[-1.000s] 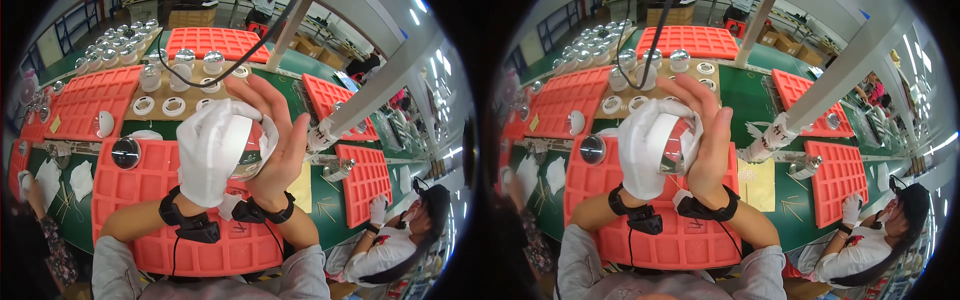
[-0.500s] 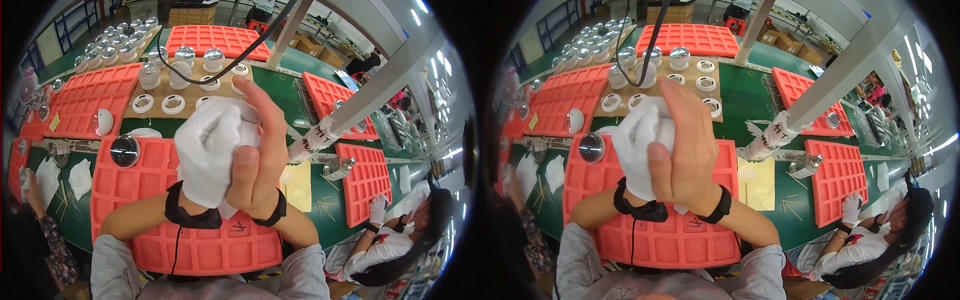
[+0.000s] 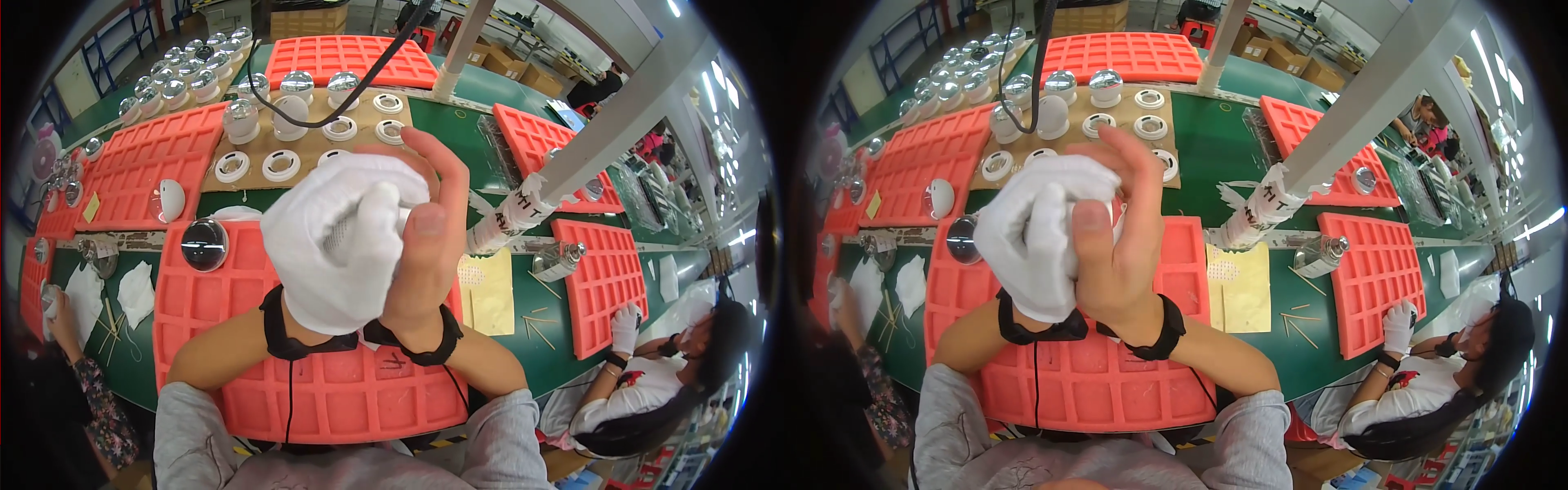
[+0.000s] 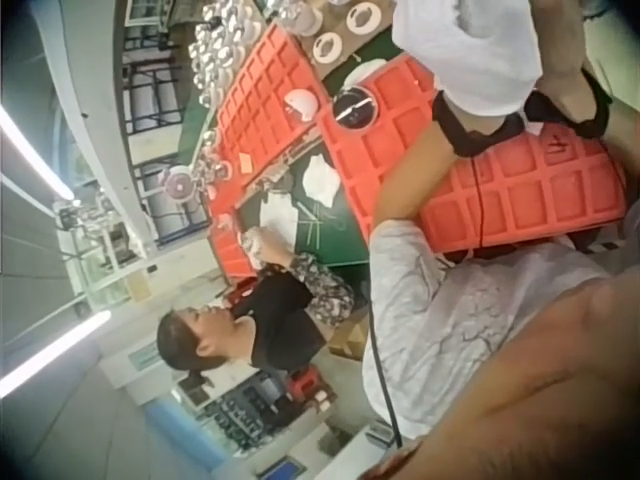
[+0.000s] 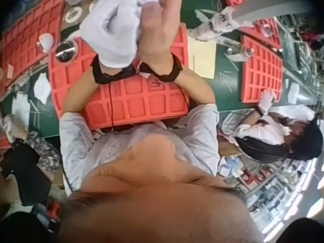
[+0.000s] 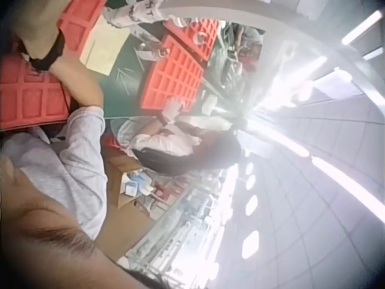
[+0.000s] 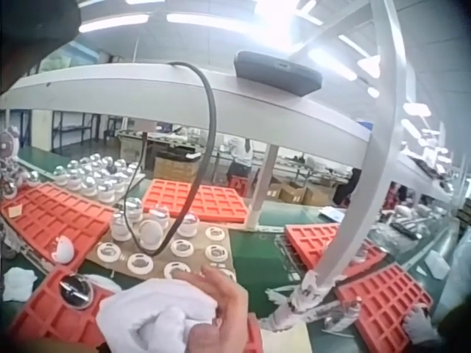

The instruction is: The person wipes a glass dome with a cloth, applies a substance from a bottle using a wooden stick, and rubs the dome again. They then pick up a white housing, fit the dome into it, and wipe the assembled unit with the cloth.

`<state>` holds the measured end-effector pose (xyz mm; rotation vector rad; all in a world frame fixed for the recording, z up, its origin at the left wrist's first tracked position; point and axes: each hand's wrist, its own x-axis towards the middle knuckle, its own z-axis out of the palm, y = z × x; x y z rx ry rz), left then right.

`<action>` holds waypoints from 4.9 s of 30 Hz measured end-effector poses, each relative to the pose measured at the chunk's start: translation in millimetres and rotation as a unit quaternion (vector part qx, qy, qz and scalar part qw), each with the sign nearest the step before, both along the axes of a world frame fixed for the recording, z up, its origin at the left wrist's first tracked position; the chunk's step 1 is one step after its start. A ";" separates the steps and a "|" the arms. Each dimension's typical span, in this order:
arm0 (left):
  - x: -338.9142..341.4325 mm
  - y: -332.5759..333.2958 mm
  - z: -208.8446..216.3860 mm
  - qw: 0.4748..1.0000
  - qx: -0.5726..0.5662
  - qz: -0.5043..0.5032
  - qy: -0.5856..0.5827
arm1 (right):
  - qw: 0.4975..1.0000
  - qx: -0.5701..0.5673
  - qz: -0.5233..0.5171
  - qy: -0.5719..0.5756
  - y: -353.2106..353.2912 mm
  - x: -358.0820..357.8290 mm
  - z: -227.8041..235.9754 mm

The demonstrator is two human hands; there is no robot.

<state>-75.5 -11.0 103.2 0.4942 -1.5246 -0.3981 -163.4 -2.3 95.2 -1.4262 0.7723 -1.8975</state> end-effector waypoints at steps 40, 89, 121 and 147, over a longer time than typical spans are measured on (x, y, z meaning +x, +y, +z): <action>-15.2 -44.5 -43.8 0.971 0.223 -0.038 0.084 | 0.990 0.078 0.096 -0.068 -10.7 -28.4 19.4; 1.6 -15.4 -6.6 0.994 -0.097 0.040 0.022 | 0.989 0.009 -0.080 0.121 -1.8 -11.7 2.3; -14.1 -12.3 -17.0 0.984 -0.140 0.087 0.071 | 0.955 0.000 -0.157 0.250 7.9 -19.0 21.2; 6.7 4.6 -4.1 0.985 0.029 -0.136 0.103 | 0.993 0.100 -0.008 -0.067 -10.5 -23.2 13.6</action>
